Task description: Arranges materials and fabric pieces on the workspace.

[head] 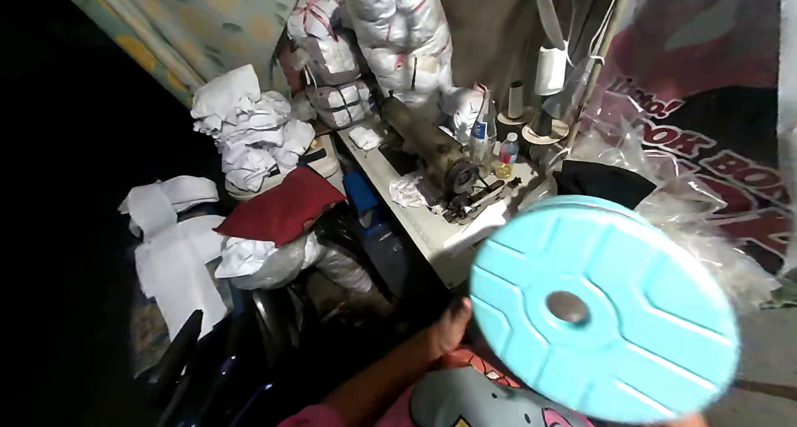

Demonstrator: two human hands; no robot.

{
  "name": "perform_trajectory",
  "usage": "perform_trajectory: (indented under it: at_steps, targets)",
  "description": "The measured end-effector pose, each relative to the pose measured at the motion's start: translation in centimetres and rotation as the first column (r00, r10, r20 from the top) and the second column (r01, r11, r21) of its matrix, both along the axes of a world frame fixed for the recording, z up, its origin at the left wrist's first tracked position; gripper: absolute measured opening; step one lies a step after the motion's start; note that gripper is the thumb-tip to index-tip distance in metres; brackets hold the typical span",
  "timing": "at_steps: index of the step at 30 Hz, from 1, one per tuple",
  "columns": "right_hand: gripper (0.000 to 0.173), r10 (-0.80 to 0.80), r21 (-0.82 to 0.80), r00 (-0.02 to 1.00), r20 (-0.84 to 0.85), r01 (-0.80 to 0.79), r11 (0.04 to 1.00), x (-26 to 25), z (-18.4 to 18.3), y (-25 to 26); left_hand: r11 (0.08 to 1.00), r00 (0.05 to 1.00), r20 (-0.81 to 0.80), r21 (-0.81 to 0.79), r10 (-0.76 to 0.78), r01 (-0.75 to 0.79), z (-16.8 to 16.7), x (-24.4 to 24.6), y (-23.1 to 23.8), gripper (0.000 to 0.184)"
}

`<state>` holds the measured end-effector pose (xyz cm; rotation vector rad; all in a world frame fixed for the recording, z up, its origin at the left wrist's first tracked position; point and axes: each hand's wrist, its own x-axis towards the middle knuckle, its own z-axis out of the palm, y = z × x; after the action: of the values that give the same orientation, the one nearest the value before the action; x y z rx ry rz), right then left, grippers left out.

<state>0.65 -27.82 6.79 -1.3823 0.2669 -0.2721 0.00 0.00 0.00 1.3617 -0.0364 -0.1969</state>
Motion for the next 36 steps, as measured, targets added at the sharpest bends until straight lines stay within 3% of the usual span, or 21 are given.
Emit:
perform_trajectory:
  at_steps: [1, 4, 8, 10, 11, 13, 20, 25, 28, 30, 33, 34, 36]
  targets:
    - [0.037, -0.049, -0.023, 0.995, -0.088, 0.048, 0.999, 1.6, -1.1, 1.9, 0.989, 0.994, -0.083, -0.124, 0.074, -0.084, -0.3, 0.1, 0.8, 0.105]
    - [0.054, 0.087, -0.056, 0.96, -0.264, -0.106, 0.993, 5.2, -5.9, 5.3, 0.936, 0.955, -0.191, -0.227, 0.227, -0.268, -0.8, 0.4, 3.8, 0.095]
    - [0.058, 0.361, 0.011, 0.831, -0.423, -0.393, 0.919, 7.8, -9.6, 8.2, 0.91, 0.92, -0.228, -0.197, 0.319, -0.364, -1.6, 1.0, 7.5, 0.099]
    - [0.056, 0.439, 0.065, 0.729, -0.526, -0.48, 0.875, 8.1, -10.4, 9.6, 0.889, 0.89, -0.241, -0.158, 0.387, -0.429, -2.2, 1.8, 8.6, 0.071]
    - [0.054, 0.463, 0.106, 0.687, -0.56, -0.495, 0.863, 8.1, -10.8, 10.2, 0.885, 0.88, -0.233, -0.12, 0.415, -0.449, -2.4, 2.3, 8.9, 0.056]
    - [0.049, 0.466, 0.184, 0.654, -0.596, -0.454, 0.872, 8.2, -12.3, 11.2, 0.892, 0.874, -0.229, -0.05, 0.428, -0.45, -2.2, 3.4, 9.1, 0.048]
    - [0.048, 0.433, 0.275, 0.65, -0.624, -0.336, 0.901, 9.6, -13.6, 11.7, 0.946, 0.931, -0.166, 0.05, 0.325, -0.321, -2.0, 7.7, 8.4, 0.063]
    - [0.047, 0.488, 0.315, 0.616, -0.618, -0.375, 0.872, 10.8, -13.2, 11.0, 0.918, 0.871, -0.298, 0.182, 0.392, -0.351, -1.5, 10.4, 7.7, 0.053]
    - [0.045, 0.531, 0.113, 0.637, -0.559, -0.575, 0.81, 10.5, -11.1, 8.9, 0.905, 0.842, -0.34, 0.23, 0.418, -0.357, -1.0, 10.9, 7.1, 0.054]
    - [0.041, 0.484, -0.262, 0.766, -0.423, -0.615, 0.744, 9.5, -9.3, 5.9, 0.91, 0.85, -0.336, 0.235, 0.407, -0.343, -1.2, 10.8, 6.9, 0.056]
    - [0.032, 0.232, -0.777, 0.96, -0.156, -0.264, 0.572, 9.4, -6.9, -0.4, 0.91, 0.859, -0.328, 0.27, 0.394, -0.314, -1.6, 10.6, 6.7, 0.065]
    - [0.031, 0.151, -0.858, 0.984, -0.093, -0.156, 0.489, 10.2, -6.4, -2.6, 0.903, 0.857, -0.321, 0.293, 0.404, -0.315, -1.6, 10.6, 6.7, 0.066]
    - [0.044, 0.053, -0.923, 0.99, -0.131, -0.141, 0.359, 12.6, -5.6, -6.5, 0.89, 0.86, -0.3, 0.335, 0.413, -0.311, -1.6, 10.4, 6.6, 0.066]
